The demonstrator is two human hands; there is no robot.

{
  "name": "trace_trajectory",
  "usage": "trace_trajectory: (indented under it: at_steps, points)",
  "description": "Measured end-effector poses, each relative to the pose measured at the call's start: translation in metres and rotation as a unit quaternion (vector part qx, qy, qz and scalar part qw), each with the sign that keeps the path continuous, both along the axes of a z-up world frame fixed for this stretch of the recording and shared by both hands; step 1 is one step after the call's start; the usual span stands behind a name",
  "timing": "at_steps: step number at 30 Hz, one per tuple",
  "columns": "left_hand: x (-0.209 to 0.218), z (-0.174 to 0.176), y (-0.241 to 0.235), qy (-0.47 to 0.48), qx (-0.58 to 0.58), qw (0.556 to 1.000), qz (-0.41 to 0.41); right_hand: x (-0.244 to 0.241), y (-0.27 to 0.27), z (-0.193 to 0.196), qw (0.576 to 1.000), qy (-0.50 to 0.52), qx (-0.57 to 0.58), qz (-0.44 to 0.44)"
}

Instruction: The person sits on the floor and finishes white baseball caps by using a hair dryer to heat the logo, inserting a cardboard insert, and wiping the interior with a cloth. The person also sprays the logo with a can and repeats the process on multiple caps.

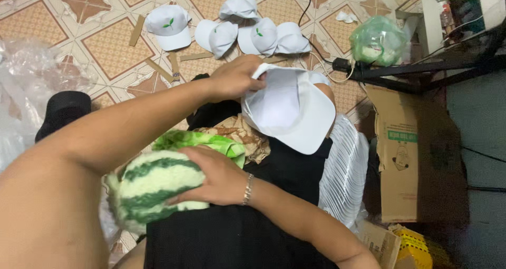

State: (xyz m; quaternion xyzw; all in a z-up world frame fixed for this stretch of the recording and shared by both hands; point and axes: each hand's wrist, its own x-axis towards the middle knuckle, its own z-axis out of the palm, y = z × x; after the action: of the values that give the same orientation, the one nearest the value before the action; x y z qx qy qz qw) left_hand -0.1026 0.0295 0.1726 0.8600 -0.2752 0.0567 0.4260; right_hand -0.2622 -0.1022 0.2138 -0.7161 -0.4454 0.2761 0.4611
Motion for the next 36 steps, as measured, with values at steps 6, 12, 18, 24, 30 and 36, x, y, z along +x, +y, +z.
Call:
trace_trajectory:
  at_steps: [6, 12, 18, 24, 30, 36]
  points:
    - [-0.030, -0.003, 0.009, 0.301, -0.193, 0.934, 0.020, 0.030, -0.097, -0.016, 0.918, 0.238, 0.155, -0.277]
    - [-0.055, 0.016, 0.012, 0.469, -0.353, 0.777, -0.230, 0.051, -0.164, -0.038, 0.846, 0.195, 0.195, -0.457]
    - [-0.042, 0.056, -0.008, 0.099, -0.083, 0.989, 0.071, 0.066, -0.153, -0.078, 0.843, 0.117, 0.187, -0.491]
    - [-0.087, 0.070, -0.031, -0.131, -0.183, 0.949, 0.220, 0.073, -0.143, -0.089, 0.790, 0.022, 0.138, -0.597]
    - [-0.174, 0.054, -0.067, 0.306, 0.161, 0.935, 0.077, 0.062, -0.148, -0.078, 0.894, 0.020, 0.205, -0.397]
    - [-0.164, 0.011, -0.088, 0.342, -0.001, 0.937, 0.074, 0.053, -0.128, -0.092, 0.836, -0.014, 0.025, -0.548]
